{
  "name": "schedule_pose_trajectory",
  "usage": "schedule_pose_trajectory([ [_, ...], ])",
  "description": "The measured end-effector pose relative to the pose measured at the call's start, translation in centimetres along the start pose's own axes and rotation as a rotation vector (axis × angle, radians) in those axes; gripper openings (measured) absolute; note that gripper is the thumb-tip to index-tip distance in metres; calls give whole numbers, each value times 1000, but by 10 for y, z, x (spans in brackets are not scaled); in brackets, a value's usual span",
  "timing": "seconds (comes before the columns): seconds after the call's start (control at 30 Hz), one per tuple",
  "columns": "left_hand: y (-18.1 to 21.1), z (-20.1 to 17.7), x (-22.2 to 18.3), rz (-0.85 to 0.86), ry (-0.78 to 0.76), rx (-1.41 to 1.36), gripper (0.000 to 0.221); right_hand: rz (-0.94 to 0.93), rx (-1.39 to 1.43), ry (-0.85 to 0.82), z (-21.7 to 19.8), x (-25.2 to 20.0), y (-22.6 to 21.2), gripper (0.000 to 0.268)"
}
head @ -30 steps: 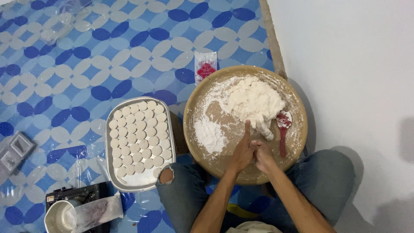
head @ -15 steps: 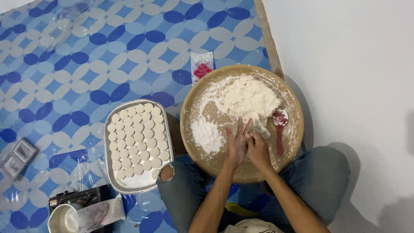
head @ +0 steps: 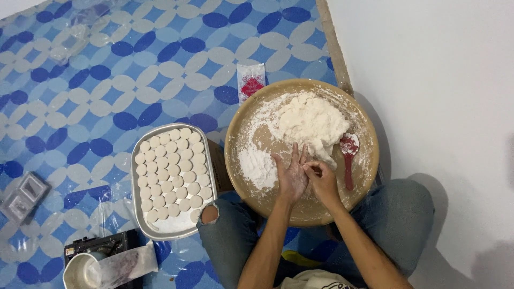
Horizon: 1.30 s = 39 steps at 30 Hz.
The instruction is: The person shapes portions of white dough into small circles, places them on a metal tray, and repeats the process using a red spatula to assist.
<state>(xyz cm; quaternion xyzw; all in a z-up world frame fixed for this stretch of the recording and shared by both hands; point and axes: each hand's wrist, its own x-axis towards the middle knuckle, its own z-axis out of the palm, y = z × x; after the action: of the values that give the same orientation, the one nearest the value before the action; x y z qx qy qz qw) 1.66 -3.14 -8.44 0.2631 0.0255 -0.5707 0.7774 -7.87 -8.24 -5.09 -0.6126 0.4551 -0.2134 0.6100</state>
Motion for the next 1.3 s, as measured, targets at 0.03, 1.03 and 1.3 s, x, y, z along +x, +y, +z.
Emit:
schedule_pose_trajectory([
  [0.03, 3, 5, -1, -23, 37, -89, 113, -25, -21, -27, -2, -7, -20, 23],
  [1.03, 10, 34, -33, -162, 220, -296, 110, -370, -226, -49, -2, -1, 28, 24],
  [1.3, 6, 26, -32, -123, 252, 31, 122, -101, -322, -183, 4, -47, -14, 36],
])
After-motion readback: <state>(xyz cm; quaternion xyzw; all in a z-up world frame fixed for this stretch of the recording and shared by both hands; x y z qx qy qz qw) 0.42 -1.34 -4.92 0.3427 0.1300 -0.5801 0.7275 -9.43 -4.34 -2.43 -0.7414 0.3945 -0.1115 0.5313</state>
